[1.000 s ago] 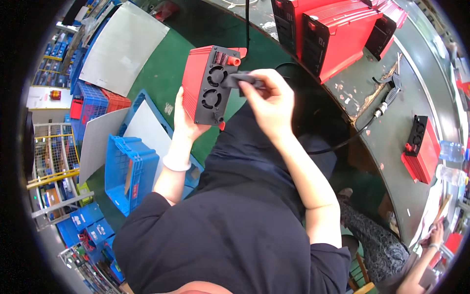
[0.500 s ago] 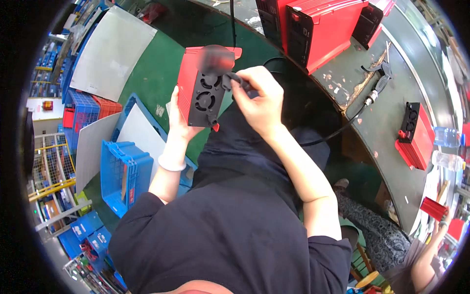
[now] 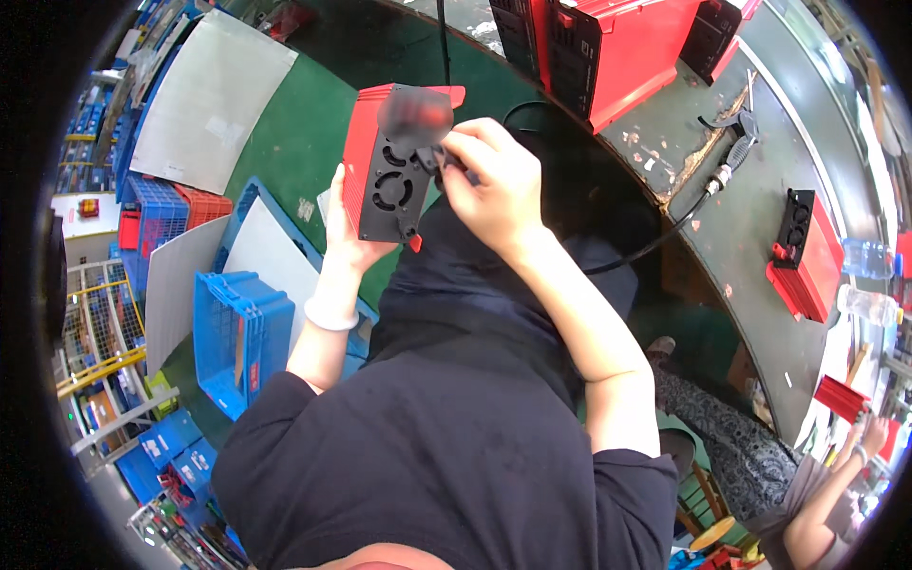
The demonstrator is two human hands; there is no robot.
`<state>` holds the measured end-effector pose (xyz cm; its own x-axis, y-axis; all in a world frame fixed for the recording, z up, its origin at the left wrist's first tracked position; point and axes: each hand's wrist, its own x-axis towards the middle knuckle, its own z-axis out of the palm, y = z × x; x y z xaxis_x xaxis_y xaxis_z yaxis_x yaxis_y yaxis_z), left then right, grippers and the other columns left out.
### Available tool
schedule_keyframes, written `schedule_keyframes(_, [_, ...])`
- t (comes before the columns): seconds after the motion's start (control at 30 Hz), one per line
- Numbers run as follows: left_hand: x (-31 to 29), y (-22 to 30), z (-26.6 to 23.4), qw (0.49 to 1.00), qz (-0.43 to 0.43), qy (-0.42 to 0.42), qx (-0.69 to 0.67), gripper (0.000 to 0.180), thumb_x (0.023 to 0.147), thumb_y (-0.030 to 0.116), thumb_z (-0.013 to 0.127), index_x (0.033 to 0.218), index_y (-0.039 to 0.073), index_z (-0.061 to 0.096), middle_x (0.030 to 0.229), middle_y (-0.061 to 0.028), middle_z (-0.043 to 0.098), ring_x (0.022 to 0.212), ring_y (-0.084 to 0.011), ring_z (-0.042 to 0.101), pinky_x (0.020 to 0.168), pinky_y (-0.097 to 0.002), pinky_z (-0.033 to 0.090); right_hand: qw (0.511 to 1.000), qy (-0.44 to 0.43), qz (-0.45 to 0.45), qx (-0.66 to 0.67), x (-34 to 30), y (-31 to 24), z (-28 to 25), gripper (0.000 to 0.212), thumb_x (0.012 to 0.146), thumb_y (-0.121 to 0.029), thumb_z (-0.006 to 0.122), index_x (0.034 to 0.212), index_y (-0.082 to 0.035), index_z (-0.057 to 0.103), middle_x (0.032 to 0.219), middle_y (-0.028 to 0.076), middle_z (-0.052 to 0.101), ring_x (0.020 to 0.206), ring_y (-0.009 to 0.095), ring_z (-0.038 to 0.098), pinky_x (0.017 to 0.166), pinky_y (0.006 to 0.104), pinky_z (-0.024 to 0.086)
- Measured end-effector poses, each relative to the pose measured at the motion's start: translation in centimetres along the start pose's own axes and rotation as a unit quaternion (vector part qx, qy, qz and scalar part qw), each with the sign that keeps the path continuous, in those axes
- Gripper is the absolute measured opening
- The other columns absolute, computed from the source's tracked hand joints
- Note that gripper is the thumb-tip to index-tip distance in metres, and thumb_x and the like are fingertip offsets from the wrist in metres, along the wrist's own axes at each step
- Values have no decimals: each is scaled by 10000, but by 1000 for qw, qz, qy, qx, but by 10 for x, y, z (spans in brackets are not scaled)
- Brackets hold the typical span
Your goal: Cleaning and inspecting red electronic power inverter cases at an assembly line using a cloth and a marker.
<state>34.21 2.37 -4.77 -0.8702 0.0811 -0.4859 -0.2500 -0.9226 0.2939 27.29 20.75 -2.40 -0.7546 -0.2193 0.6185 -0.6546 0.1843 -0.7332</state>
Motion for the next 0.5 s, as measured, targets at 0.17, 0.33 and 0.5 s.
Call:
schedule_keyframes(0.17, [4,-4,6,1000,-6,-19,-2,633,923,569,322,1339,114,469,1308,-106,531,1173,-287,523,971,-468,427,996,7,-75,-42,-14,3,-3,211,667,40,667,863,-34,642,844,102,628,700,250,641,602,311,509])
schedule_keyframes(0.33, [3,-8,2,1000,-3,-6,-23,611,932,543,317,1338,112,469,1325,-109,519,1187,-292,513,1015,-472,394,996,-42,-68,-40,-10,0,-8,190,668,22,637,847,-41,636,833,91,631,726,257,637,630,326,517])
schedule_keyframes(0.5, [10,-13,-5,987,-31,-138,-79,592,938,497,418,1328,55,476,1288,-143,550,1147,-302,554,992,-450,441,985,-147,-73,-54,-39,22,11,131,683,-50,660,809,-51,622,806,126,580,746,333,604,664,388,511])
